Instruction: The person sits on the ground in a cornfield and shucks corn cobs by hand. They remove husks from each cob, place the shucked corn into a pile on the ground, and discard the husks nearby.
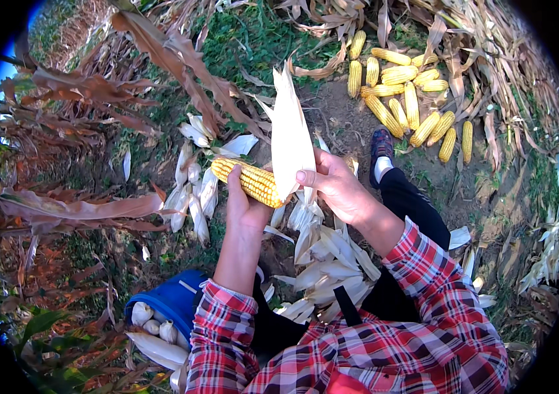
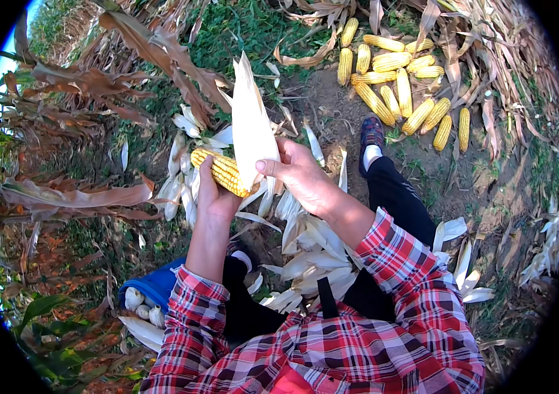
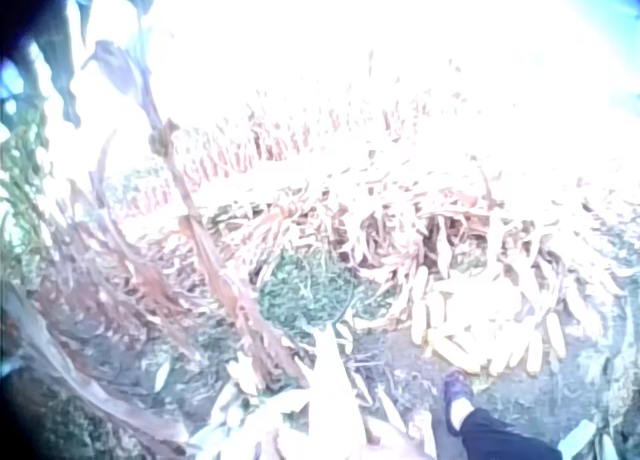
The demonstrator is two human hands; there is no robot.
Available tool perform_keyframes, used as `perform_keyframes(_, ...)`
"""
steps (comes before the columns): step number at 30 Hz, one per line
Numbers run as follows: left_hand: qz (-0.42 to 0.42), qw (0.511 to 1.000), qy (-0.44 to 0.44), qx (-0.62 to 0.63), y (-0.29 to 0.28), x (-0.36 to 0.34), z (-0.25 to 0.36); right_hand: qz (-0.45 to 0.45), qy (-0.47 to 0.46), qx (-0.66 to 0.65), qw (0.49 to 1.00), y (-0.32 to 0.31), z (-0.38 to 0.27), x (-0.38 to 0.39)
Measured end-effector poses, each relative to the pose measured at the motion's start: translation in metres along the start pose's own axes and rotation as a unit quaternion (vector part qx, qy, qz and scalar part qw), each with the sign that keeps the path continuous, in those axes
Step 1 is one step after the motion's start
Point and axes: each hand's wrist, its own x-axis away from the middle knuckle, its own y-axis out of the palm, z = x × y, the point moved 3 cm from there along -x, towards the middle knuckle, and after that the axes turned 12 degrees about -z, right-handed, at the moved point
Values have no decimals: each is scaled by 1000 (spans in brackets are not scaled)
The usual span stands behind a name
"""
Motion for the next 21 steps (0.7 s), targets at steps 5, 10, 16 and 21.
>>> perform_keyframes(5,8,1000,11,-6,-2,-2,0,6,11,-1,1000,-2,2,0)
perform_keyframes(10,20,1000,9,-9,1,0,-1,-2,-3,66,998,1,5,0)
perform_keyframes(16,-15,999,-17,-34,-5,-5,-4,2,-50,206,977,9,9,4)
perform_keyframes(21,-15,999,11,-47,-8,-5,-3,-26,-85,315,945,24,3,11)
